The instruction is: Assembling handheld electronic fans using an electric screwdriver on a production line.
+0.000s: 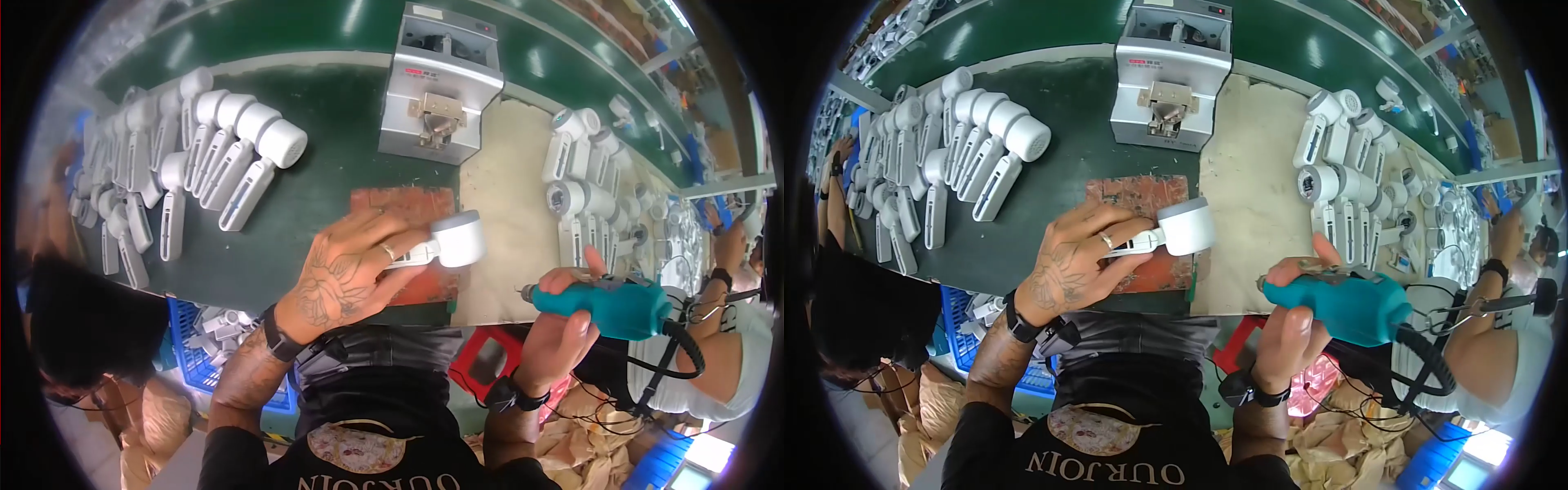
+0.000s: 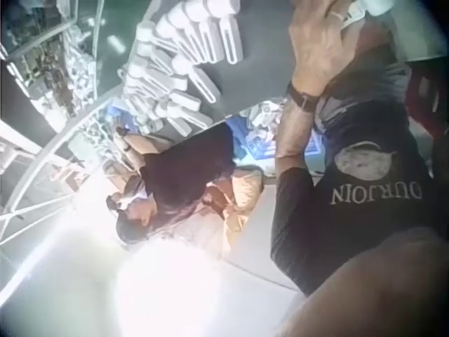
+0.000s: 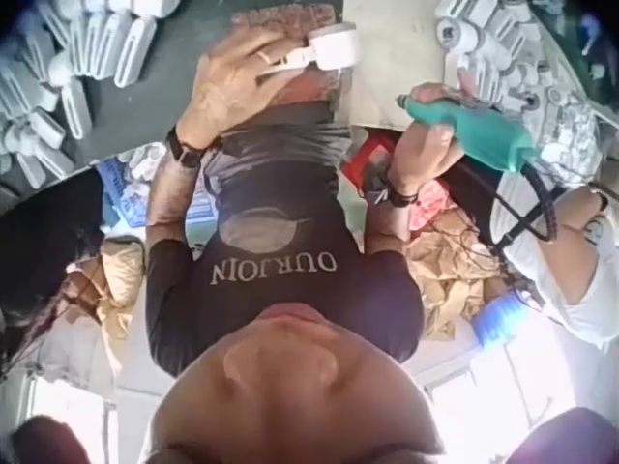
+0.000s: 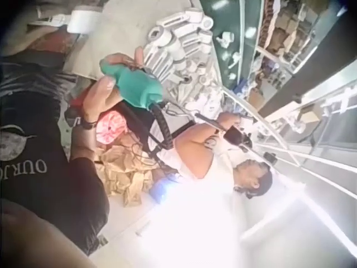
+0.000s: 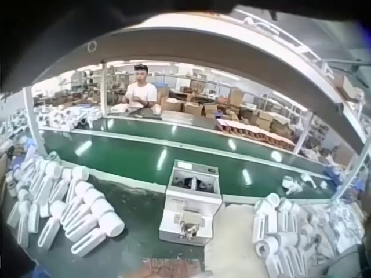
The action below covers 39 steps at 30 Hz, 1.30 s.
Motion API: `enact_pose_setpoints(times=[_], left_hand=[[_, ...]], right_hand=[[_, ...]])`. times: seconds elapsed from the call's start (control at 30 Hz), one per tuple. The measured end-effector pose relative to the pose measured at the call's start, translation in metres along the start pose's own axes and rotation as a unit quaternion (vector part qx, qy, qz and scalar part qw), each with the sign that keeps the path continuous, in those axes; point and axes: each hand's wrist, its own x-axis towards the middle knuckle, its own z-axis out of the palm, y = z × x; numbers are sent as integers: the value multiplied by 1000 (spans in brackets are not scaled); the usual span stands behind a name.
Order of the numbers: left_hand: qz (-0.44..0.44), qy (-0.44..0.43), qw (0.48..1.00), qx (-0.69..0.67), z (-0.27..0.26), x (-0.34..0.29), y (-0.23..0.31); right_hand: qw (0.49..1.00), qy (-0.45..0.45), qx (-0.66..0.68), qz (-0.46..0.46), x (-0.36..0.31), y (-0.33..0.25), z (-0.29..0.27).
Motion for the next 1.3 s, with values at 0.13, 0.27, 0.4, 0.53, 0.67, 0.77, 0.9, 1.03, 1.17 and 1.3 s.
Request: enact_pose_setpoints(times=[0.13, 0.27, 0.4, 0.53, 0.67, 0.77, 0.9, 1.03, 1.17, 1.3], left_hand=[[7, -19, 1000, 11, 4, -2, -2], [48, -30, 998, -18, 3, 12, -1], [81, -48, 994, 56, 8, 34, -11], [89, -26, 994, 56, 19, 34, -29], [71, -20, 997, 31, 17, 25, -25], [71, -7, 997, 25, 16, 23, -26], [66, -23, 997, 28, 19, 23, -28], [65, -22, 998, 18, 19, 22, -27], [48, -16, 998, 39, 19, 25, -24], [55, -23, 998, 23, 19, 28, -24]], right_hand=[[996, -58, -14, 67, 7, -4, 9], [985, -87, 138, 55, 28, -15, 22], [987, -72, 141, -15, 59, -14, 63], [987, -78, 135, -37, 92, 9, 105], [987, -129, 78, -53, 120, 34, 135], [987, -141, 60, -42, 130, 49, 147], [986, -146, 53, -64, 130, 62, 149], [987, -154, 43, 2, 121, 52, 148], [988, -135, 69, 30, 99, 40, 119], [990, -105, 84, 34, 79, 30, 87]])
